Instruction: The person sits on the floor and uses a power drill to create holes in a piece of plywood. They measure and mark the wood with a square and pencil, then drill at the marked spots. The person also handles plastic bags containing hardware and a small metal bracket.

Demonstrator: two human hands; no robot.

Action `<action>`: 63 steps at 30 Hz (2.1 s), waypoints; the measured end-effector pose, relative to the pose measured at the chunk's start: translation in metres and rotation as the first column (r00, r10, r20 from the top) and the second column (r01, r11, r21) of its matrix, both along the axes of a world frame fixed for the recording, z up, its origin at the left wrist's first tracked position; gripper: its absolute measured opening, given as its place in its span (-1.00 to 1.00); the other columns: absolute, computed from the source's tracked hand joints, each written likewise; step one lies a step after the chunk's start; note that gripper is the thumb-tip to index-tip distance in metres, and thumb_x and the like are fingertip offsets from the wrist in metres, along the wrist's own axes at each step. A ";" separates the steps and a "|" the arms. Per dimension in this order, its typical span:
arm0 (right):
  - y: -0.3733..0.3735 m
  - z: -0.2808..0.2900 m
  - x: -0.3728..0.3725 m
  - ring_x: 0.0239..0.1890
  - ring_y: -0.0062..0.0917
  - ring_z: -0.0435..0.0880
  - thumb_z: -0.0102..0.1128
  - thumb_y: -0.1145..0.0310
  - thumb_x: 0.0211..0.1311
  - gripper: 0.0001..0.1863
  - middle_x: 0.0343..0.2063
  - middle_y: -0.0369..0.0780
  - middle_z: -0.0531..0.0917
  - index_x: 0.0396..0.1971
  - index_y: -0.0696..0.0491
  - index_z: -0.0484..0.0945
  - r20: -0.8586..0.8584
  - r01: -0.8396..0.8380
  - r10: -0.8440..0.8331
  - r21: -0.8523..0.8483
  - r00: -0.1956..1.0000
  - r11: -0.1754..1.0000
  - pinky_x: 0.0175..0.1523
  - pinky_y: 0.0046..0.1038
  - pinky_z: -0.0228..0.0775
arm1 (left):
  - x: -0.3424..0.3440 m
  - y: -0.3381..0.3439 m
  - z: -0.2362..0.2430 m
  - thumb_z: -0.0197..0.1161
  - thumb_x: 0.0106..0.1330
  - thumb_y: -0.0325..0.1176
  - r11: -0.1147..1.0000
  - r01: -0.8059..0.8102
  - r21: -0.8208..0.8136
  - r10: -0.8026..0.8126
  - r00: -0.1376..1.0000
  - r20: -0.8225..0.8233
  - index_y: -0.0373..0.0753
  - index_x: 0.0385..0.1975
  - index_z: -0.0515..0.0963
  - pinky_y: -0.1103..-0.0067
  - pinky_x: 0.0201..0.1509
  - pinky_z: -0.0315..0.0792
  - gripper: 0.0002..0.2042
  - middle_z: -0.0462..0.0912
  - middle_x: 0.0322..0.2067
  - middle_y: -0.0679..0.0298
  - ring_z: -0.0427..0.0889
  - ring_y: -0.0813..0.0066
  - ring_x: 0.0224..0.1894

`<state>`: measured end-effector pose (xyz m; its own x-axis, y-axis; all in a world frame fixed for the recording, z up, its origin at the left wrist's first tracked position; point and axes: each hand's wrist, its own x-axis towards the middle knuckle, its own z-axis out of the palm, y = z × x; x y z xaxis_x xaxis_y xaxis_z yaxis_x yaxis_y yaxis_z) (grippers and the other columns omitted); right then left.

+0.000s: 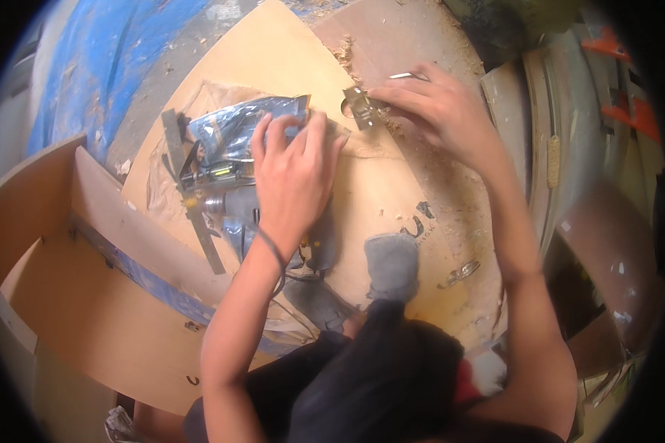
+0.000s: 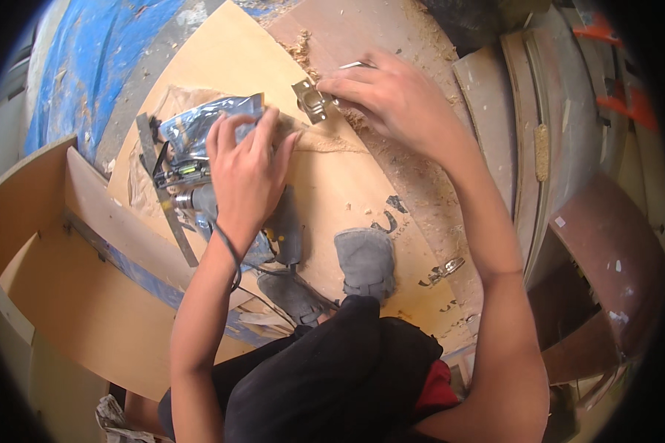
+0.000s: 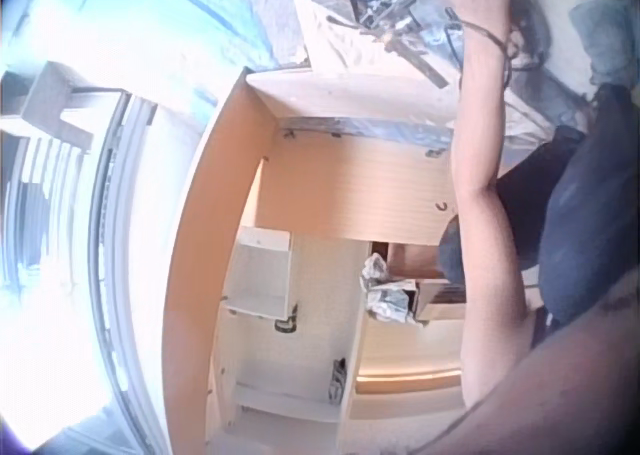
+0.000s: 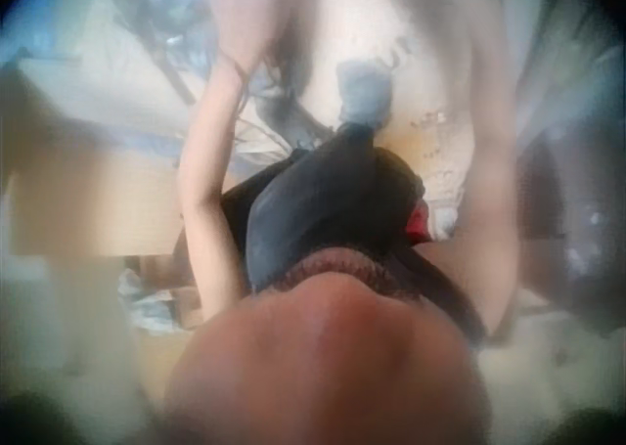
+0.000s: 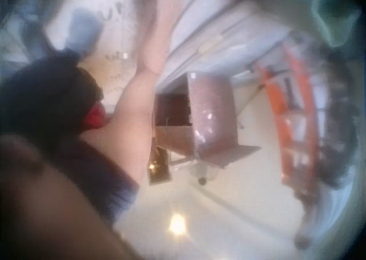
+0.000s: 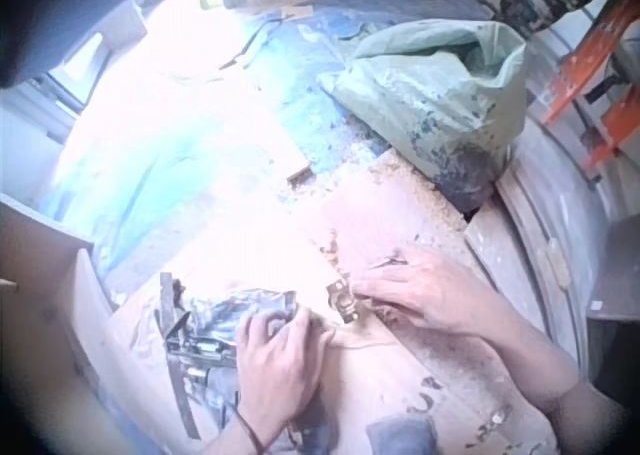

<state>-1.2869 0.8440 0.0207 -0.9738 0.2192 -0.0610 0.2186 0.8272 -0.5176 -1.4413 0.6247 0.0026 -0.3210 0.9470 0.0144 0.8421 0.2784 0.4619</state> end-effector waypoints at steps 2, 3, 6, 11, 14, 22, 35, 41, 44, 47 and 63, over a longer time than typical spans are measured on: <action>0.008 -0.009 -0.012 0.02 -0.31 0.65 0.45 0.43 0.21 -0.57 0.06 -0.35 0.79 0.11 -0.09 0.77 0.007 -0.124 0.124 0.055 0.992 0.991 0.15 -0.28 0.62 | -0.001 0.007 -0.010 0.47 0.33 -0.23 0.998 -0.029 0.063 0.028 0.999 0.025 -0.27 0.18 0.59 0.12 0.46 0.29 -0.53 0.68 -0.08 0.12 0.57 0.13 0.14; 0.010 -0.012 -0.014 0.03 -0.32 0.64 0.45 0.42 0.21 -0.56 0.06 -0.37 0.79 0.13 -0.10 0.77 0.022 -0.181 0.180 0.084 0.983 0.980 0.15 -0.26 0.62 | 0.002 0.012 -0.010 0.48 0.32 -0.21 0.995 -0.066 0.080 0.063 0.997 0.041 -0.27 0.19 0.59 0.12 0.46 0.29 -0.52 0.66 -0.04 0.11 0.56 0.13 0.16; 0.009 -0.011 -0.021 0.10 -0.30 0.64 0.45 0.44 0.22 -0.53 0.07 -0.33 0.80 0.16 -0.15 0.75 0.144 -0.167 0.170 -0.031 0.975 0.985 0.19 -0.25 0.59 | 0.013 0.023 -0.015 0.53 0.28 -0.09 0.974 -0.164 0.155 0.156 0.986 0.058 -0.27 0.22 0.59 0.22 0.32 0.37 -0.42 0.57 0.17 0.13 0.52 0.10 0.15; -0.001 0.001 -0.028 0.08 -0.31 0.64 0.45 0.43 0.22 -0.58 0.01 -0.37 0.81 0.11 -0.13 0.77 0.261 -0.149 0.141 0.010 0.955 0.989 0.19 -0.27 0.59 | 0.020 0.022 -0.029 0.53 0.26 -0.06 0.964 -0.190 0.186 0.195 0.981 -0.005 -0.25 0.24 0.60 0.23 0.31 0.38 -0.39 0.61 0.15 0.14 0.53 0.11 0.14; 0.002 -0.002 -0.026 0.08 -0.32 0.65 0.46 0.46 0.21 -0.59 -0.02 -0.36 0.82 0.09 -0.10 0.77 0.245 -0.183 0.176 0.003 0.953 0.983 0.19 -0.27 0.59 | 0.020 0.018 -0.032 0.54 0.24 -0.06 0.965 -0.175 0.196 0.178 0.984 -0.001 -0.26 0.20 0.65 0.22 0.30 0.41 -0.41 0.65 0.12 0.17 0.55 0.11 0.14; 0.014 -0.020 -0.028 0.10 -0.26 0.70 0.51 0.49 0.17 -0.68 0.04 -0.23 0.76 -0.04 0.01 0.75 0.020 -0.118 0.124 -0.186 0.992 0.975 0.20 -0.26 0.59 | 0.022 0.014 -0.028 0.51 0.25 -0.07 0.977 -0.167 0.129 0.181 0.978 -0.106 -0.26 0.16 0.69 0.25 0.24 0.43 -0.46 0.66 0.10 0.23 0.57 0.16 0.10; 0.038 -0.051 -0.009 0.08 -0.20 0.72 0.48 0.48 0.18 -0.71 0.02 -0.16 0.75 -0.08 0.11 0.73 0.043 -0.099 0.110 -0.207 0.993 0.973 0.21 -0.25 0.59 | 0.024 0.016 -0.026 0.45 0.33 -0.04 0.989 -0.132 0.068 0.142 0.975 -0.173 -0.25 0.21 0.68 0.22 0.22 0.40 -0.46 0.61 0.13 0.21 0.54 0.16 0.13; 0.001 -0.052 -0.014 0.33 -0.24 0.54 0.55 0.28 0.15 -0.43 0.29 -0.30 0.61 0.23 -0.23 0.71 -0.099 -0.149 0.152 0.037 0.983 0.988 0.42 -0.12 0.43 | 0.023 0.012 -0.029 0.49 0.29 -0.03 0.983 -0.163 0.080 0.172 0.977 -0.124 -0.20 0.21 0.69 0.21 0.24 0.37 -0.45 0.60 0.15 0.21 0.54 0.17 0.17; -0.004 -0.062 -0.012 0.36 -0.24 0.50 0.57 0.22 0.13 -0.35 0.36 -0.33 0.54 0.30 -0.37 0.68 -0.092 -0.143 0.143 0.010 0.985 0.990 0.47 -0.05 0.37 | 0.022 0.013 -0.030 0.52 0.26 -0.03 0.979 -0.180 0.093 0.189 0.976 -0.108 -0.15 0.20 0.71 0.21 0.25 0.36 -0.45 0.56 0.23 0.21 0.53 0.16 0.19; -0.002 -0.067 -0.010 0.36 -0.25 0.50 0.57 0.22 0.12 -0.33 0.36 -0.34 0.54 0.31 -0.38 0.67 -0.093 -0.125 0.121 -0.036 0.988 0.991 0.48 -0.04 0.34 | 0.020 0.013 -0.031 0.53 0.25 -0.03 0.980 -0.174 0.092 0.184 0.977 -0.108 -0.11 0.21 0.71 0.18 0.26 0.35 -0.45 0.52 0.31 0.20 0.51 0.15 0.21; -0.005 -0.068 -0.032 0.25 -0.34 0.64 0.73 0.25 -0.15 -0.44 0.23 -0.34 0.66 0.00 -0.32 0.87 0.015 -0.085 0.087 -0.074 0.996 0.994 0.39 -0.21 0.53 | 0.021 0.009 -0.034 0.48 0.32 -0.06 0.983 -0.175 0.054 0.179 0.980 -0.085 -0.14 0.25 0.67 0.11 0.35 0.35 -0.47 0.48 0.37 0.15 0.49 0.09 0.27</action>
